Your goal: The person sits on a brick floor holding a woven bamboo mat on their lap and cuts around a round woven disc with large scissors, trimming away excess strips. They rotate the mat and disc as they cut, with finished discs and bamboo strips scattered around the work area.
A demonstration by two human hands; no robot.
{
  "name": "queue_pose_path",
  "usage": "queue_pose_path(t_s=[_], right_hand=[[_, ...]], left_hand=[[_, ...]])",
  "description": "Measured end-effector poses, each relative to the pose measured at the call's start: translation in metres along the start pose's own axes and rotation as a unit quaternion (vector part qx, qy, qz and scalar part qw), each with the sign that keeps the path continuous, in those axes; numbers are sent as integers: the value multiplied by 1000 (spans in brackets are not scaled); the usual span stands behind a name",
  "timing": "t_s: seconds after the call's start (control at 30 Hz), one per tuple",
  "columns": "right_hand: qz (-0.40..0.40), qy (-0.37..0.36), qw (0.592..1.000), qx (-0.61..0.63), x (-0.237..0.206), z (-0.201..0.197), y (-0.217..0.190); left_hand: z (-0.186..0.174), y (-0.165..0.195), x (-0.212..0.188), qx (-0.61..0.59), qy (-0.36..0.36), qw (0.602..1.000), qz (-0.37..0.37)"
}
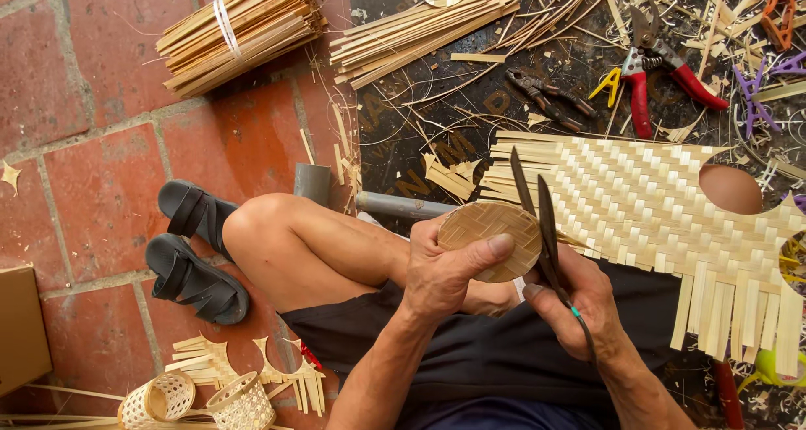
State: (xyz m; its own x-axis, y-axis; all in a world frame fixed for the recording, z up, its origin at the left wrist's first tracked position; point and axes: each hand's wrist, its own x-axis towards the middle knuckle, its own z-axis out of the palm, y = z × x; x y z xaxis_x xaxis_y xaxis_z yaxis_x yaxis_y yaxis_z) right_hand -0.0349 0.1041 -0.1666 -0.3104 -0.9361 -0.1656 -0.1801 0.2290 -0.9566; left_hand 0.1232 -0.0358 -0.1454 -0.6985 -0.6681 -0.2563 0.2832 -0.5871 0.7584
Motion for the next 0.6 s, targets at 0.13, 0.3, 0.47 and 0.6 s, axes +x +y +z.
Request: queue_pose_path(t_s=[0.13, 0.3, 0.47, 0.6], right_hand=[[13, -13, 1000, -16, 0, -11, -1], [1, -44, 999, -20, 0, -22, -6], [8, -75, 997, 15, 0, -32, -14], [-9, -92, 992, 87, 1, -29, -15]], left_hand=[[0, 5, 0, 68, -26, 997, 13], [2, 7, -1, 66, -47, 997, -7], [5, 7, -4, 90, -53, 995, -2], [13, 2, -2, 32, -16, 999, -27]])
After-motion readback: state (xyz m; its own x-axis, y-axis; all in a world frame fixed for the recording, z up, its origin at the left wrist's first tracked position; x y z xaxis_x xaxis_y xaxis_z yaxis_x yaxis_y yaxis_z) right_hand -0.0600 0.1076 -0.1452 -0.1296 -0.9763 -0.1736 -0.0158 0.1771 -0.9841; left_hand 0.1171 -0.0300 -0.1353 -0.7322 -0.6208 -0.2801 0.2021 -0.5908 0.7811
